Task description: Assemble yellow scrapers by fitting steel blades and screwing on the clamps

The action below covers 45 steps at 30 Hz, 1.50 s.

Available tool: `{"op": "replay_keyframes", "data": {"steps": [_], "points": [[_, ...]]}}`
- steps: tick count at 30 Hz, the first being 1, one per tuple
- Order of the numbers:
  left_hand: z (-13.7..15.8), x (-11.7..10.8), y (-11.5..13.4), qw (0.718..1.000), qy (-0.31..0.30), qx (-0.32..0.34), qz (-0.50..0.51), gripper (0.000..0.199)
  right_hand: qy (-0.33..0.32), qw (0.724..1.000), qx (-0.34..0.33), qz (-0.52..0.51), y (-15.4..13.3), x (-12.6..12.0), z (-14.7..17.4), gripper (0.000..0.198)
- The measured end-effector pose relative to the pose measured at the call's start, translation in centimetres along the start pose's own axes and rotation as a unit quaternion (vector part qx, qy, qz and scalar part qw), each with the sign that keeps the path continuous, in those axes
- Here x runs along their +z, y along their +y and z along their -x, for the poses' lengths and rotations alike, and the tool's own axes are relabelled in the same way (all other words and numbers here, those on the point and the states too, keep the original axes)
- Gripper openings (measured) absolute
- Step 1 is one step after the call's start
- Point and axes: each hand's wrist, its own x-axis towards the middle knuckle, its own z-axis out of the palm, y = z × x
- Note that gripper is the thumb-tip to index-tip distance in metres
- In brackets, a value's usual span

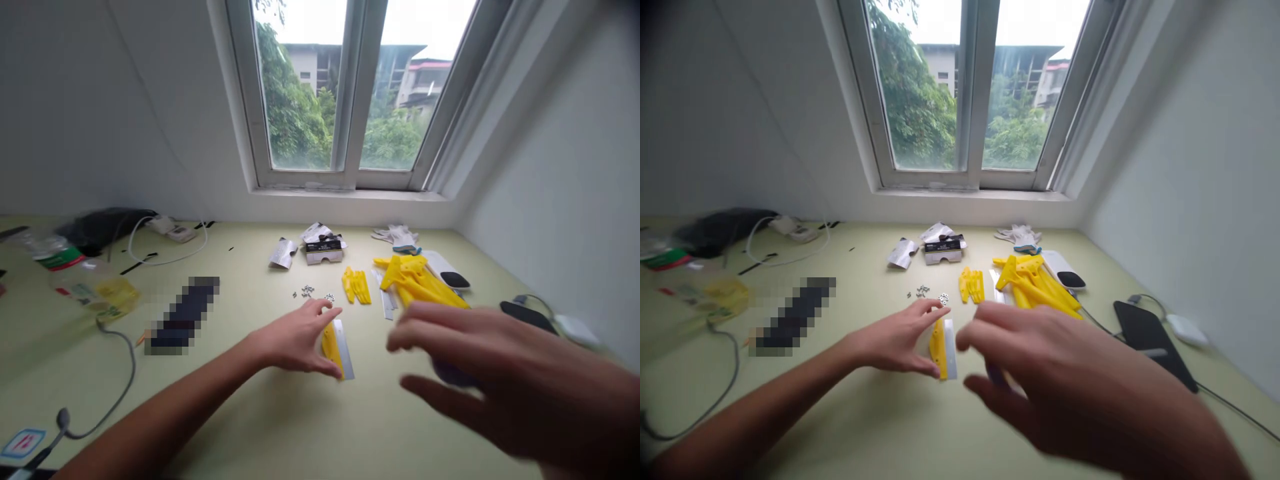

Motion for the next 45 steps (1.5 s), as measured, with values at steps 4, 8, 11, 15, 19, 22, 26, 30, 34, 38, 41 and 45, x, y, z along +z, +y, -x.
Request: {"op": "replay_keyframes", "data": {"steps": [4,8,11,15,19,22,26,30,34,38,41,45], "points": [[0.7,2.6,0.3,0.998,0.037,0.009,-0.046,0.107,-0.27,0.958,0.091,-0.005,3.4,4.9,-3.4,0.029],[0.6,3.4,-0.1,0.996,0.077,0.021,-0.042,0.091,-0.282,0.952,0.113,-0.027,4.8,8.8,-2.7,0.039],[0.7,3.2,-0.6,0.996,0.089,0.014,-0.023,0.081,-0.293,0.95,0.098,-0.05,4.8,9.9,-2.5,0.045],[0.8,2.6,-1.3,0.998,0.061,0.004,0.007,0.07,-0.311,0.944,0.066,-0.085,4.8,10.5,-3.5,0.046],[0.8,1.9,-2.1,0.999,0.024,0.023,0.032,0.048,-0.328,0.938,0.056,-0.097,5.2,11.3,-4.0,0.045],[0.6,1.6,-2.6,0.999,0.005,0.031,0.037,0.04,-0.331,0.938,0.049,-0.095,5.7,11.5,-4.0,0.041],[0.5,1.8,-3.0,0.998,0.003,0.037,0.047,0.04,-0.335,0.937,0.042,-0.088,6.1,11.4,-4.1,0.035],[0.6,1.3,-3.4,0.996,0.016,0.035,0.08,0.04,-0.331,0.939,0.043,-0.086,6.1,10.9,-4.3,0.028],[0.4,-0.5,-4.5,0.984,0.063,-0.027,0.165,0.041,-0.305,0.947,0.069,-0.072,6.8,9.4,-4.6,0.022],[-0.8,-2.6,-5.8,0.975,0.127,-0.055,0.173,0.039,-0.288,0.95,0.115,-0.038,8.4,7.6,-5.4,0.018],[-2.0,-3.3,-6.2,0.971,0.157,-0.064,0.167,0.04,-0.299,0.945,0.13,-0.019,9.1,7.3,-6.0,0.018],[-3.0,-2.8,-6.5,0.945,0.176,-0.084,0.263,0.046,-0.308,0.944,0.108,-0.044,8.6,8.2,-6.4,0.031]]}}
